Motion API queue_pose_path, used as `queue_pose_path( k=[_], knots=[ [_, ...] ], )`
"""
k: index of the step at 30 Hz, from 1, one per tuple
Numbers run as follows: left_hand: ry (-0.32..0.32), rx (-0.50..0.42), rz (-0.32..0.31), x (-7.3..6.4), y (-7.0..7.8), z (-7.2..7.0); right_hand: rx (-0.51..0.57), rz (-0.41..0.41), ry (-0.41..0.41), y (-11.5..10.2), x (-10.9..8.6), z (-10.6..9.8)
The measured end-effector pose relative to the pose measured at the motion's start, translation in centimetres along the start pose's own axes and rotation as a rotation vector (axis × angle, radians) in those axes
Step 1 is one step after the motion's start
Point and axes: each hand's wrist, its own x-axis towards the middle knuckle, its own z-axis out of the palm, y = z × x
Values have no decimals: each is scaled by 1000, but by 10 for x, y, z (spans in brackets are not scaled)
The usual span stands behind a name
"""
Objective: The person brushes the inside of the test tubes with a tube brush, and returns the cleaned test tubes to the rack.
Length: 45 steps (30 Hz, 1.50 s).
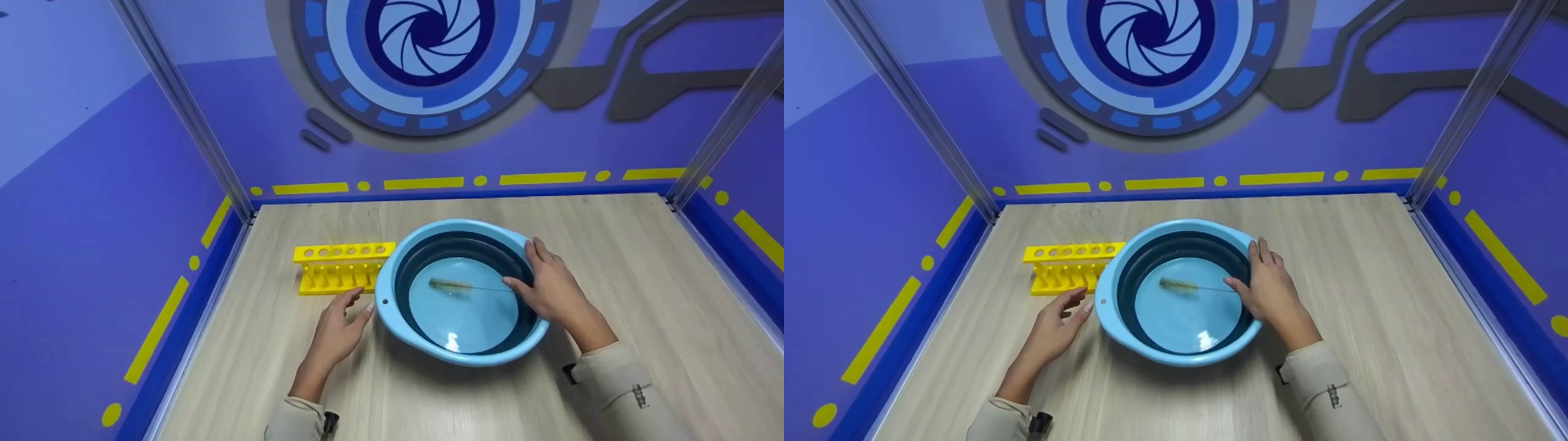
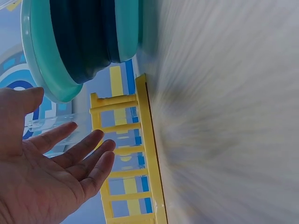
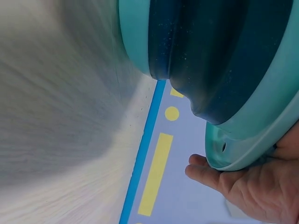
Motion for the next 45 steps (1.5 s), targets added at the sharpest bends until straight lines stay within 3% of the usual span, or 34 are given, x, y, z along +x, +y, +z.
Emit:
queue_pose_path(
  k=[15, 22, 25, 29, 35, 37, 40, 45],
  knots=[
    [1, -2, -16, 2, -2, 1, -10, 12, 14, -4, -6, 2],
    [11, -17, -31, 2, 0, -1, 208, -5, 45, 10, -7, 2],
    [16, -21, -38, 0, 1, -2, 246, -12, 40, 15, -11, -2],
    [29, -21, -32, -2, 0, -1, 194, -15, 70, 17, -21, -7],
    [32, -12, 2, -4, -2, -1, 62, 43, 160, 16, -38, -19],
    [31, -8, 13, -5, -3, -1, 31, 62, 142, 16, -42, -26],
    [33, -4, 27, -5, -5, 0, 17, 64, 48, 17, -48, -35],
    [25, -10, 27, -6, -6, -1, 48, -10, -132, 16, -52, -42]
  ],
)
